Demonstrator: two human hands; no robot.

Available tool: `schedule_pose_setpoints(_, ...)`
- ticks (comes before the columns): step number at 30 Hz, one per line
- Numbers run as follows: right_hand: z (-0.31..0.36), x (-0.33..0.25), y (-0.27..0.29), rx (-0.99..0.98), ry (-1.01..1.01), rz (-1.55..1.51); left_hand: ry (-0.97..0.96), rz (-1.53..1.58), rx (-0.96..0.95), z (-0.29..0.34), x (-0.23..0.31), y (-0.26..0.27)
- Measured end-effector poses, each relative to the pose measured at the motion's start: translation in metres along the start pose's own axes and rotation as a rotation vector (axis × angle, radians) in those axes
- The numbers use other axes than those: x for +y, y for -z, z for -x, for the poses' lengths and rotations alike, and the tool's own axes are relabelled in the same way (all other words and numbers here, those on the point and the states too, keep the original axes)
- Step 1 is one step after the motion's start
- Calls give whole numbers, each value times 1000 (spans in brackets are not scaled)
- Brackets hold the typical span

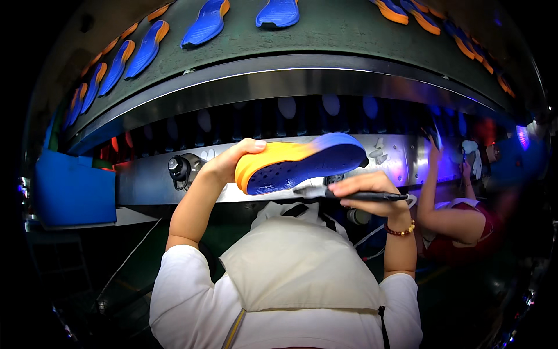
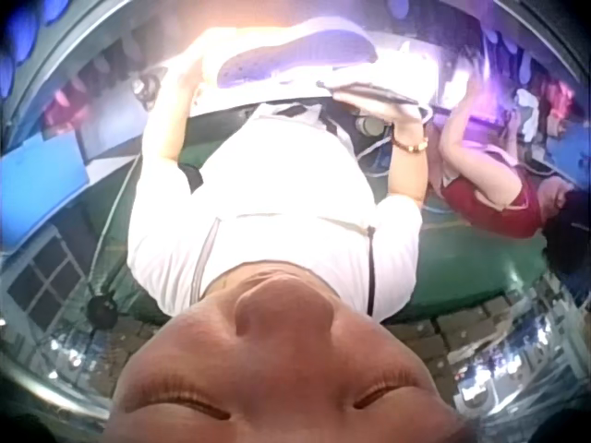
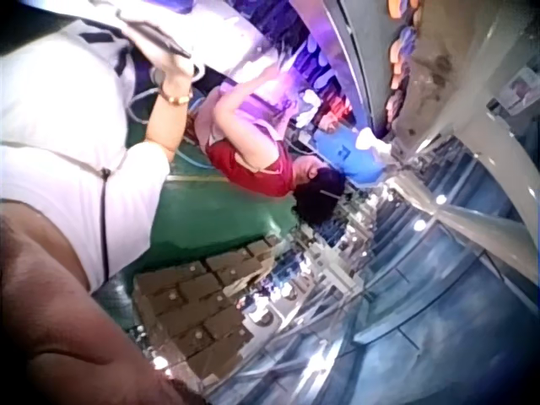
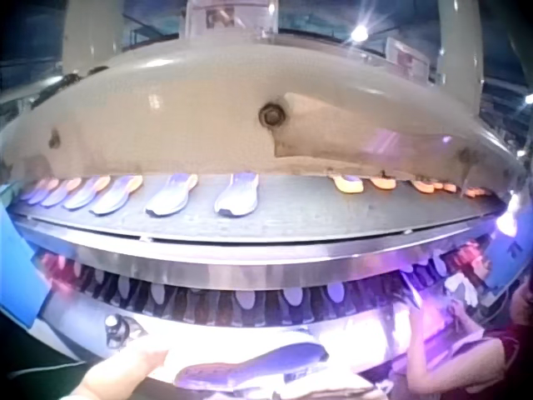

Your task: The person repeatedly picks up blue and orange slippers from a conveyor belt and scrubs the soles with a brush. The person holds each slipper in one hand and uses the brush in the other to clean the bottom surface before placing it back on the moving belt.

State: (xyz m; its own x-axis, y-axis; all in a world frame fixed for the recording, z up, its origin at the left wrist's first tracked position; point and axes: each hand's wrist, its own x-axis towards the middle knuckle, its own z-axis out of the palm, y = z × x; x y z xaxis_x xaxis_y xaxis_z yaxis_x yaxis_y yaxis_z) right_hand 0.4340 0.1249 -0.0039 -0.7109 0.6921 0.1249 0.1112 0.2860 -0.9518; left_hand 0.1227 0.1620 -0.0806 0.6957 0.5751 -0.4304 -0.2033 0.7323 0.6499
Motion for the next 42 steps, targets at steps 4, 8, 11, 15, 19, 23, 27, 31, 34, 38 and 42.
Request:
schedule_pose_setpoints(4,-1,-14,-2,94,156,-12,-132,503,-87,-13,-5,-13)
schedule_pose_setpoints(8,-19,3,-17,369,-20,22,-396,578,-108,-44,-21,-54)
schedule_pose_setpoints(11,-36,24,-19,486,-89,-225,-305,641,-52,-58,-27,-62)
schedule_pose_setpoints(15,-46,7,-35,379,147,319,-452,560,57,-60,-21,-61)
schedule_pose_setpoints(19,-27,-22,-49,27,180,318,-566,605,6,-46,-16,-49)
schedule_pose_setpoints(23,-37,-20,-22,217,16,-1,-532,588,14,-46,-16,-65)
schedule_pose_setpoints(27,-46,-20,-32,237,157,135,-631,631,-48,-46,-3,-77)
schedule_pose_setpoints(31,-31,-16,-20,45,175,-78,-687,601,18,-35,5,-64)
schedule_pose_setpoints(34,-27,1,-16,256,86,50,-724,552,62,-36,13,-63)
schedule_pose_setpoints(38,-22,-2,-17,-62,173,-3,-717,549,-115,-32,22,-62)
schedule_pose_setpoints(42,-16,18,-15,215,24,-459,-797,512,-130,-29,38,-72)
